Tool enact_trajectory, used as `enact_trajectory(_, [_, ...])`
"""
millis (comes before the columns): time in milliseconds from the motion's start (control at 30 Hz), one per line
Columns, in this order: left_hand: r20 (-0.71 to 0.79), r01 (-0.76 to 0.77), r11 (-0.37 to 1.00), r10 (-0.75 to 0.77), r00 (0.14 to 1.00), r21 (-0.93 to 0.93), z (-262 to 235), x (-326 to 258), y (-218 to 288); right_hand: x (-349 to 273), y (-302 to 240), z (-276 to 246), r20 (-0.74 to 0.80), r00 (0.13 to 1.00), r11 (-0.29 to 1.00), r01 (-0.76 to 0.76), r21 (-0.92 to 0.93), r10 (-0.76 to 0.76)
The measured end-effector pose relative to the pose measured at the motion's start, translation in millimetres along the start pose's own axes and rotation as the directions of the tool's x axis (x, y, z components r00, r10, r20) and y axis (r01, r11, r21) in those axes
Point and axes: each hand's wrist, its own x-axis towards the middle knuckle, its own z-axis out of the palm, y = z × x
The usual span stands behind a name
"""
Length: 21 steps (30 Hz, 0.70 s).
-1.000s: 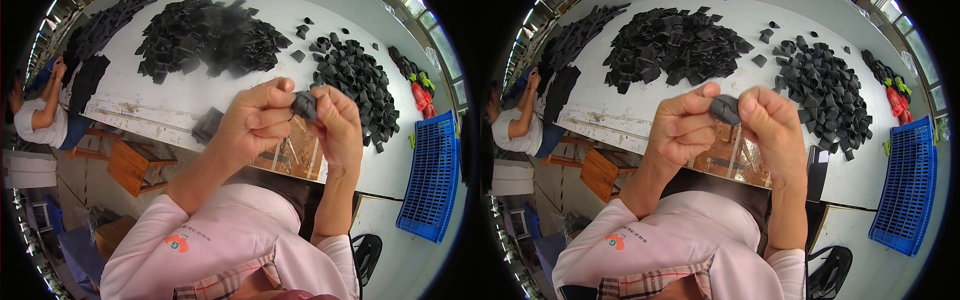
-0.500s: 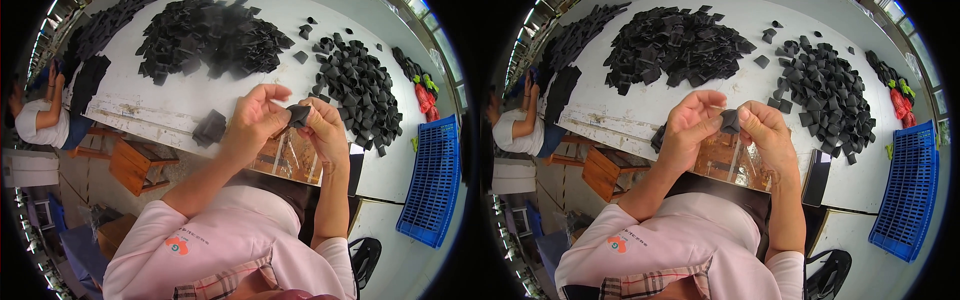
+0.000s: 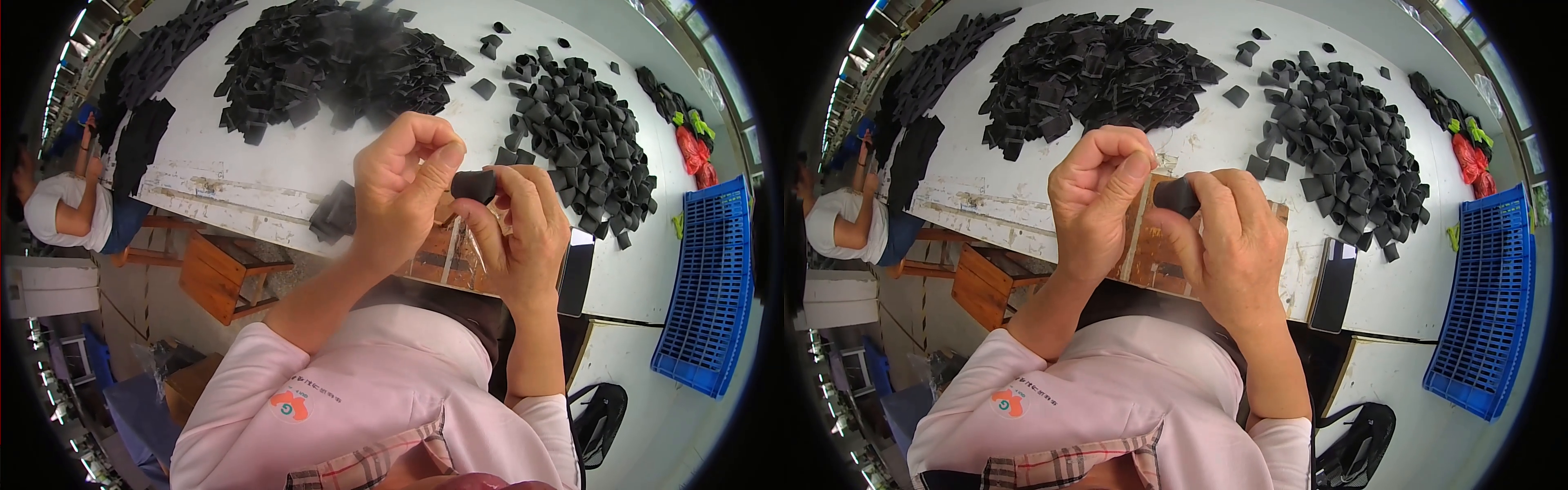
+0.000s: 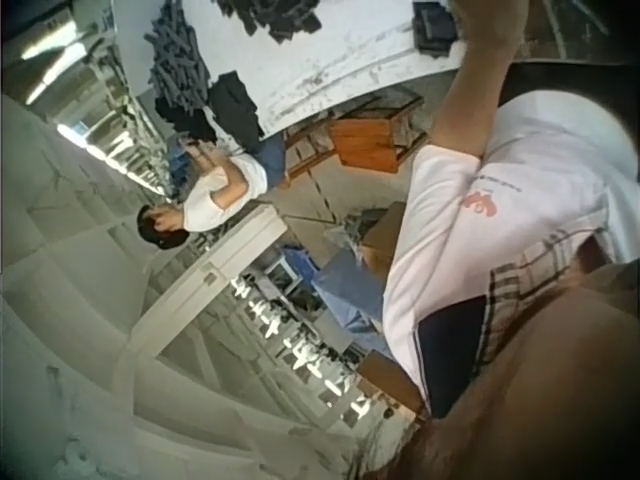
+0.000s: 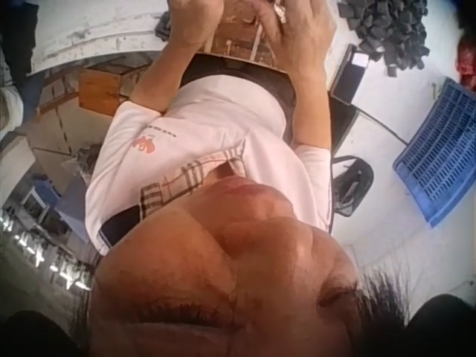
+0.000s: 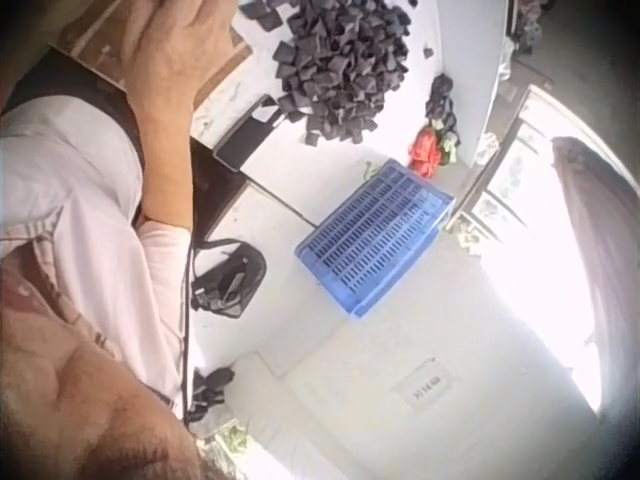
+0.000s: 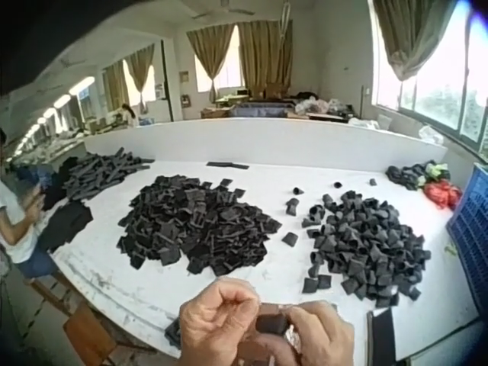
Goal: Inspecting and assembling small black rubber components using a thin metal tool at a industrial workbench.
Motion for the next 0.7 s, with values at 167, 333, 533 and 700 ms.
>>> enact_trajectory(167, [0.26,-0.158,0.927,0.069,0.963,0.339,3.1,6.5,5.8,-0.3,1.9,-4.4,0.057,0.996,0.991,-0.076,0.11,0.07])
enact_trajectory(333, [0.264,-0.315,0.797,0.202,0.943,0.515,3.8,1.4,-0.7,-5.8,0.5,-0.9,0.03,0.994,0.979,-0.113,0.168,0.11])
enact_trajectory(533, [-0.238,0.058,0.986,-0.094,0.967,-0.153,8.2,-4.9,-5.6,0.4,-7.4,-1.4,-0.007,0.992,0.988,-0.126,0.087,0.127])
enact_trajectory(700, [-0.251,0.078,0.967,-0.141,0.958,-0.243,8.4,-10.7,-2.5,6.5,-2.5,-5.3,-0.003,1.0,0.999,0.005,-0.033,-0.005])
